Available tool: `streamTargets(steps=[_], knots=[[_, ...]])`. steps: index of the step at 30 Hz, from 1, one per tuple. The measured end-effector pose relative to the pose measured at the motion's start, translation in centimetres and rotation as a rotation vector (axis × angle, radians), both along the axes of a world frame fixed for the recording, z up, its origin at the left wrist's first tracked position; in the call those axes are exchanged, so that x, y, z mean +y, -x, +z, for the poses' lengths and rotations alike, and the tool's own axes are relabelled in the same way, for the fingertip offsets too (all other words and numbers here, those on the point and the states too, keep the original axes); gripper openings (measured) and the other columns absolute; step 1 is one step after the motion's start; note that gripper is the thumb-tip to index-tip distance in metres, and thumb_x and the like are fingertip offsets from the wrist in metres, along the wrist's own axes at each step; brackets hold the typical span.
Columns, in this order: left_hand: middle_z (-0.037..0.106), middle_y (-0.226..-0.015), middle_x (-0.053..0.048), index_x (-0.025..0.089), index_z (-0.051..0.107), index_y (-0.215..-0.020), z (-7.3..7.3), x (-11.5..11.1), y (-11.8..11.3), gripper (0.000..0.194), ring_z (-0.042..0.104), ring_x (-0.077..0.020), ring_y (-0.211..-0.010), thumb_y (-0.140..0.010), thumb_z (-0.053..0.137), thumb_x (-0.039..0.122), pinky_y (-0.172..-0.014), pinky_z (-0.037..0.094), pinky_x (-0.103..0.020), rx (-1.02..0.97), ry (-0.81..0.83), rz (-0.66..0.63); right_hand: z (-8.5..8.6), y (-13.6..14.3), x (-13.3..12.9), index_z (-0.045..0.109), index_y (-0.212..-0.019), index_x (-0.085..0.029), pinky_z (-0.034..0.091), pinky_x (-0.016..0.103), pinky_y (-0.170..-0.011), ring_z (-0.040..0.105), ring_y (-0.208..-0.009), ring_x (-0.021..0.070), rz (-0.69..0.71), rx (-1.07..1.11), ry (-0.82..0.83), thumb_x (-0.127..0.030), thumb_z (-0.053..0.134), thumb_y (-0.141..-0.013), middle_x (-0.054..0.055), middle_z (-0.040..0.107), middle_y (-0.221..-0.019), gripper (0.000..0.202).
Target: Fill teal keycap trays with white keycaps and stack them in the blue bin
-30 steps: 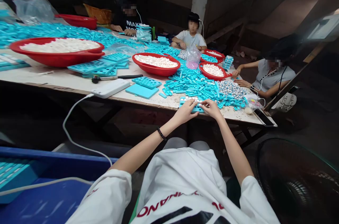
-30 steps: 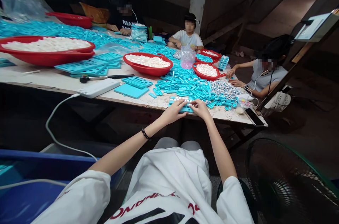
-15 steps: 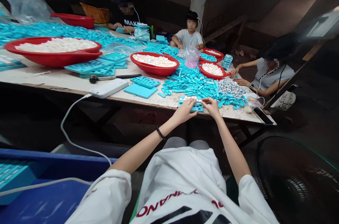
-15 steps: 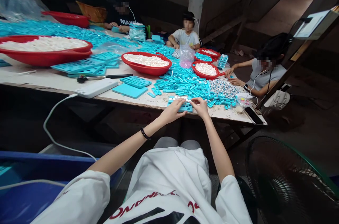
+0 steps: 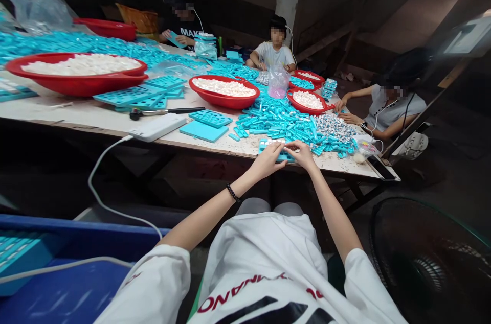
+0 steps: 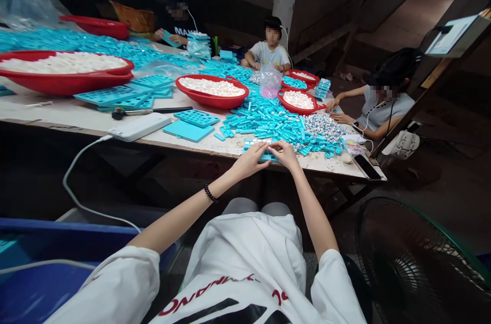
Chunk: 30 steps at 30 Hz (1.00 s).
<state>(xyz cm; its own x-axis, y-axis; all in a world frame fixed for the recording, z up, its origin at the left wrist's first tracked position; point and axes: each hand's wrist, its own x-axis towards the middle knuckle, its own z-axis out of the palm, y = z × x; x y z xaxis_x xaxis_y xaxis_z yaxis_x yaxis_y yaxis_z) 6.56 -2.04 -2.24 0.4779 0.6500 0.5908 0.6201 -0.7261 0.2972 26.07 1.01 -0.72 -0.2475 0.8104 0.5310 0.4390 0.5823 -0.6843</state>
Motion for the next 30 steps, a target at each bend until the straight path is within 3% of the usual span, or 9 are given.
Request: streamTargets(steps=[8, 12, 17, 21, 30], knots=[[0.049, -0.152, -0.022, 0.015, 0.044, -0.147, -0.1, 0.1, 0.1, 0.059, 0.043, -0.0345, -0.145, -0.095, 0.06, 0.035, -0.118, 0.039, -0.053, 0.051, -0.009, 0.015, -0.5, 0.3, -0.3, 0.078, -0.095, -0.02, 0.059, 0.032, -0.075, 0.069, -0.079, 0.0188, -0.039, -0.035, -0.008, -0.053, 0.065, -0.09, 0.007, 0.073, -0.091, 0.036], [0.049, -0.15, -0.027, 0.007, 0.046, -0.145, 0.0, 0.1, 0.1, 0.059, 0.043, -0.0361, -0.145, -0.095, 0.059, 0.035, -0.119, 0.036, -0.051, 0.094, -0.019, 0.012, -0.9, 0.4, -0.5, 0.079, -0.1, -0.022, 0.059, 0.032, -0.074, 0.068, -0.08, 0.0194, -0.07, -0.075, -0.039, -0.048, 0.061, -0.094, 0.007, 0.073, -0.093, 0.032], [0.05, -0.148, -0.031, 0.0, 0.047, -0.143, 0.0, 0.2, -0.2, 0.059, 0.044, -0.0382, -0.143, -0.096, 0.054, 0.036, -0.12, 0.034, -0.051, 0.149, -0.032, 0.021, -1.3, 0.5, -0.9, 0.08, -0.102, -0.026, 0.056, 0.038, -0.092, 0.068, -0.097, 0.024, -0.092, -0.169, -0.118, -0.031, 0.06, -0.096, 0.008, 0.073, -0.099, 0.022], [0.051, -0.149, -0.028, 0.002, 0.046, -0.144, -0.1, 0.7, -0.5, 0.058, 0.045, -0.0385, -0.143, -0.097, 0.05, 0.036, -0.119, 0.035, -0.052, 0.195, -0.03, 0.027, -1.6, 0.3, -1.1, 0.078, -0.111, -0.027, 0.052, 0.041, -0.099, 0.065, -0.105, 0.0258, -0.095, -0.249, -0.164, -0.019, 0.058, -0.093, 0.008, 0.072, -0.105, 0.028], [0.048, -0.152, -0.029, -0.001, 0.04, -0.15, -0.6, -0.2, -1.4, 0.063, 0.039, -0.0428, -0.146, -0.093, 0.043, 0.023, -0.118, 0.032, -0.057, 0.227, -0.014, 0.087, -2.3, 0.4, -1.7, 0.074, -0.123, -0.026, 0.051, 0.046, -0.102, 0.062, -0.109, 0.0288, -0.106, -0.348, -0.221, -0.014, 0.055, -0.089, 0.01, 0.07, -0.111, 0.041]])
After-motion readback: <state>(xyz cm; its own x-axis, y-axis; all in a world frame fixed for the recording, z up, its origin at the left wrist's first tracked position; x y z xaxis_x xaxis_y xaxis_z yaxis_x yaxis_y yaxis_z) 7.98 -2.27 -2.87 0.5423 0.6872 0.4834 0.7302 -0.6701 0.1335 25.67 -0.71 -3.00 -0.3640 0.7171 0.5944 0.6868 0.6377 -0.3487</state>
